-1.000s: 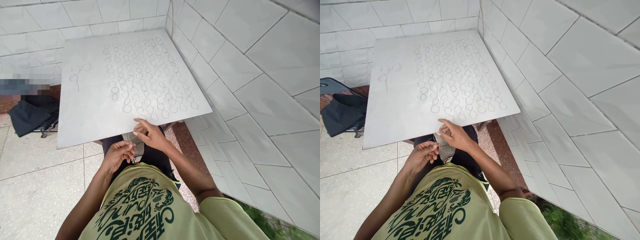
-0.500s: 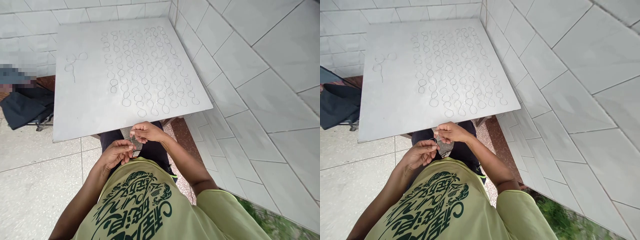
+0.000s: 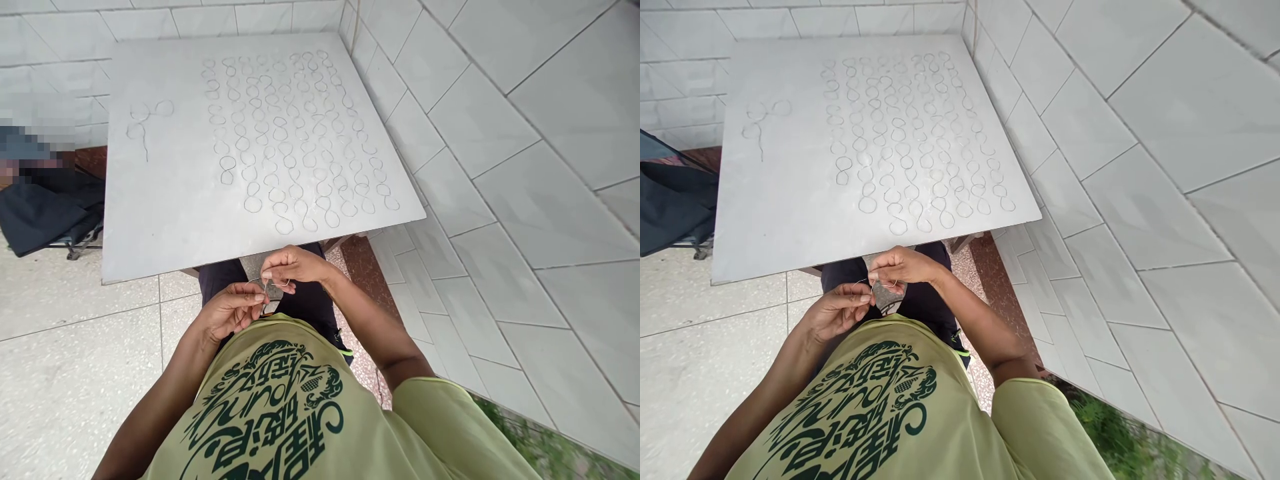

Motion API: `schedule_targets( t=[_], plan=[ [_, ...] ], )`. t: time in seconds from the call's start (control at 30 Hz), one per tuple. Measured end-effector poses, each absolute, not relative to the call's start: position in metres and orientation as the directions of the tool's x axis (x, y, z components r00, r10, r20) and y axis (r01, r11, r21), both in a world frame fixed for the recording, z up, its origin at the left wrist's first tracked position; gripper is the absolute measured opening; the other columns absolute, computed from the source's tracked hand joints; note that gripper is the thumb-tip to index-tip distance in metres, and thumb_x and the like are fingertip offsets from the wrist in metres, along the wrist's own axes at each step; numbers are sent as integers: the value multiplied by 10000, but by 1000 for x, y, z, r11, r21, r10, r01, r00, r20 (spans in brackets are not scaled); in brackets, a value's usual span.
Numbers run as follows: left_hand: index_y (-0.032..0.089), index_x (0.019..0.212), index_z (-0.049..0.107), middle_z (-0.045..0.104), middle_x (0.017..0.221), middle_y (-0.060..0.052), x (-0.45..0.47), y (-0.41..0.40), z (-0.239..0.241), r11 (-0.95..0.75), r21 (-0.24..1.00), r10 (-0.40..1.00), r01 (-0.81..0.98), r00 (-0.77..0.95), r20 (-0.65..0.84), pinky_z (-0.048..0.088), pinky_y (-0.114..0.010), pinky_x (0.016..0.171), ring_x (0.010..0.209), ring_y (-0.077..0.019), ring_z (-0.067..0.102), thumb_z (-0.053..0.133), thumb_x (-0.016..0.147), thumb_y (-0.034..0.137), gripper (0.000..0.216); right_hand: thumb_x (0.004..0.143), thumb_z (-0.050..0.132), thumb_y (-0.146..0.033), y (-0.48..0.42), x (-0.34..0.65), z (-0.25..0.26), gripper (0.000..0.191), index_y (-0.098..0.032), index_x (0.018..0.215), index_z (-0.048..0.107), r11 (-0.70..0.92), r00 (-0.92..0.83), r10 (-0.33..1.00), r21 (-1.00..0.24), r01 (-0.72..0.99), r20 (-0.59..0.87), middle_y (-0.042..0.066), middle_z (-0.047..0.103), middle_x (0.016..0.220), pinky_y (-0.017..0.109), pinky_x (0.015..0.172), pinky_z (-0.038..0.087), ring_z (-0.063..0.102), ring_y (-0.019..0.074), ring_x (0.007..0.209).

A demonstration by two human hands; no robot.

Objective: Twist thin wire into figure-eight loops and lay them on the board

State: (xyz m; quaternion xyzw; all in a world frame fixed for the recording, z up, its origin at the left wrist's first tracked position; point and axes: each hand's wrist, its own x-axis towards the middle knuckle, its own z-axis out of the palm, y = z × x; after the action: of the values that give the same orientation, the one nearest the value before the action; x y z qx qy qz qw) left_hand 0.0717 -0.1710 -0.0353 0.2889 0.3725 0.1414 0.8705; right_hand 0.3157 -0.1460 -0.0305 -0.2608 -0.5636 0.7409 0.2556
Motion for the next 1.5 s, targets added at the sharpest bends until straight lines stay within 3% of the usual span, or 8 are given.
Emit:
schedule_targets(
  t=[0.2, 0.37, 0.53, 0.63, 0.97, 1.23, 1.4, 1.5],
  plan=[
    [107, 903, 773, 667, 594, -24, 77, -173, -27, 819, 574, 400, 12, 705, -585, 390, -128, 384, 418, -65, 575, 840, 816, 276, 201, 963, 677, -481, -143, 314, -24, 348, -136, 918, 656, -240, -746, 655, -969, -53, -121, -71, 558, 574, 167, 426, 394, 517, 66, 442],
    [120, 914, 759, 709, 647, -34, 86, -169, -16, 752, 657, 543, -48, 610, -577, 402, -151, 354, 410, -86, 587, 882, 769, 336, 288, 1000, 599, -527, -147, 310, -28, 394, -138, 1006, 656, -214, -558, 820, -973, -93, -127, -53, 619, 566, 181, 448, 432, 545, 83, 446],
    [133, 878, 727, 721, 675, -47, 90, -171, -14, 703, 711, 596, -30, 570, -565, 465, -172, 390, 456, -106, 618, 882, 777, 408, 331, 967, 645, -533, -154, 306, -40, 386, -151, 909, 648, -236, -482, 861, -967, -100, -160, -62, 601, 507, 178, 409, 394, 491, 77, 388],
    [137, 929, 733, 702, 680, -28, 91, -171, -15, 699, 714, 602, -30, 563, -566, 462, -163, 399, 470, -95, 612, 854, 810, 443, 349, 985, 603, -542, -156, 304, -40, 405, -145, 974, 680, -242, -446, 878, -965, -103, -173, -77, 567, 477, 177, 396, 364, 459, 74, 370],
    [142, 893, 718, 597, 602, 26, 89, -170, -26, 742, 655, 619, -143, 520, -588, 299, -142, 340, 401, -43, 473, 862, 809, 386, 295, 974, 631, -509, -154, 303, -40, 348, -164, 927, 648, -218, -447, 887, -958, -186, -115, -97, 521, 456, 189, 380, 294, 393, 69, 343],
    [141, 904, 713, 627, 641, 9, 95, -176, -29, 738, 657, 624, -156, 530, -575, 323, -140, 354, 418, -45, 502, 845, 828, 391, 293, 992, 599, -525, -152, 306, -42, 354, -179, 918, 610, -183, -503, 861, -970, -158, -80, -102, 505, 475, 200, 439, 364, 419, 78, 377],
    [174, 1099, 639, 746, 862, -65, 98, -173, -12, 671, 728, 677, -142, 518, -523, 431, -167, 388, 562, -131, 673, 761, 888, 525, 428, 1000, 592, -518, -145, 308, -44, 357, -173, 912, 608, -178, -516, 852, -977, -119, -92, -101, 499, 484, 190, 433, 336, 400, 72, 388],
    [197, 1182, 584, 770, 1043, -141, 96, -168, -8, 702, 695, 651, -157, 538, -536, 453, -197, 404, 643, -191, 736, 639, 939, 619, 490, 1012, 581, -503, -143, 312, -41, 348, -169, 920, 606, -162, -518, 850, -984, -76, -100, -104, 490, 479, 184, 434, 326, 393, 69, 390]
  ],
)
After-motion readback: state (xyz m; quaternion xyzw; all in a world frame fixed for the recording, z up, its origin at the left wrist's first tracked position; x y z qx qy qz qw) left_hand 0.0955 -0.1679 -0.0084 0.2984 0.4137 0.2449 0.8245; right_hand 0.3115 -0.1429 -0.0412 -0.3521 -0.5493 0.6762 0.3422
